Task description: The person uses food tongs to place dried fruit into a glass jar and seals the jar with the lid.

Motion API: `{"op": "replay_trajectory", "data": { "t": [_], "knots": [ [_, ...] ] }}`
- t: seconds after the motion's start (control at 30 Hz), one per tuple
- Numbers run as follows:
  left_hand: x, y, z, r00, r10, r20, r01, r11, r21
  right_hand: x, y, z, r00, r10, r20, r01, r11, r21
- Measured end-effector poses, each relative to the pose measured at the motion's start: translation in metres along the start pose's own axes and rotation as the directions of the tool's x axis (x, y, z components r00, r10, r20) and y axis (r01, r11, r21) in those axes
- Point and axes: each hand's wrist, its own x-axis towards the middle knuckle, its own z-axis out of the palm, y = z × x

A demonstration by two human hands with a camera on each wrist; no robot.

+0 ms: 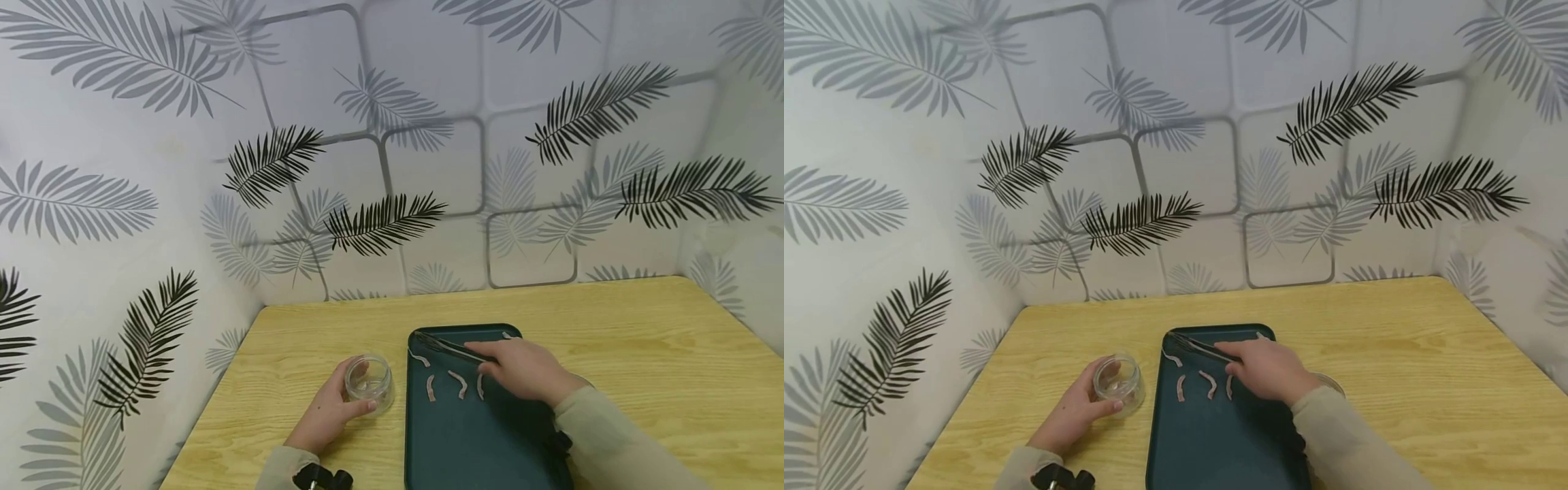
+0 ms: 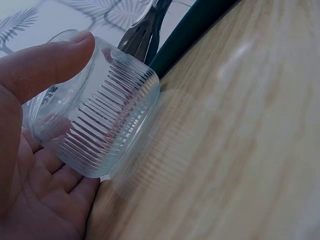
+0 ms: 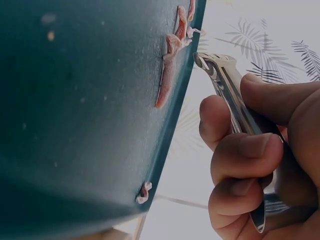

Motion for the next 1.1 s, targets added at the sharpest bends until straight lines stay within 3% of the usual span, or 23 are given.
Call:
{"op": "replay_trajectory", "data": {
  "t": [0.43, 0.73, 1.1],
  "knots": [
    [0.001, -0.001, -0.001, 1.000, -0.007, 0.004, 0.007, 1.000, -0.013, -0.009, -0.007, -0.006, 0.996, -0.006, 0.085, 0.006, 1.000, -0.006],
    [0.001, 0.000, 0.000, 1.000, -0.013, 0.005, 0.013, 1.000, -0.013, -0.013, -0.006, -0.002, 0.998, -0.060, 0.000, 0.060, 0.996, -0.059],
    [0.000, 0.001, 0.000, 1.000, -0.018, -0.003, 0.018, 1.000, -0.015, -0.019, -0.008, -0.010, 0.992, -0.120, -0.027, 0.119, 0.993, -0.012]
  ]
}}
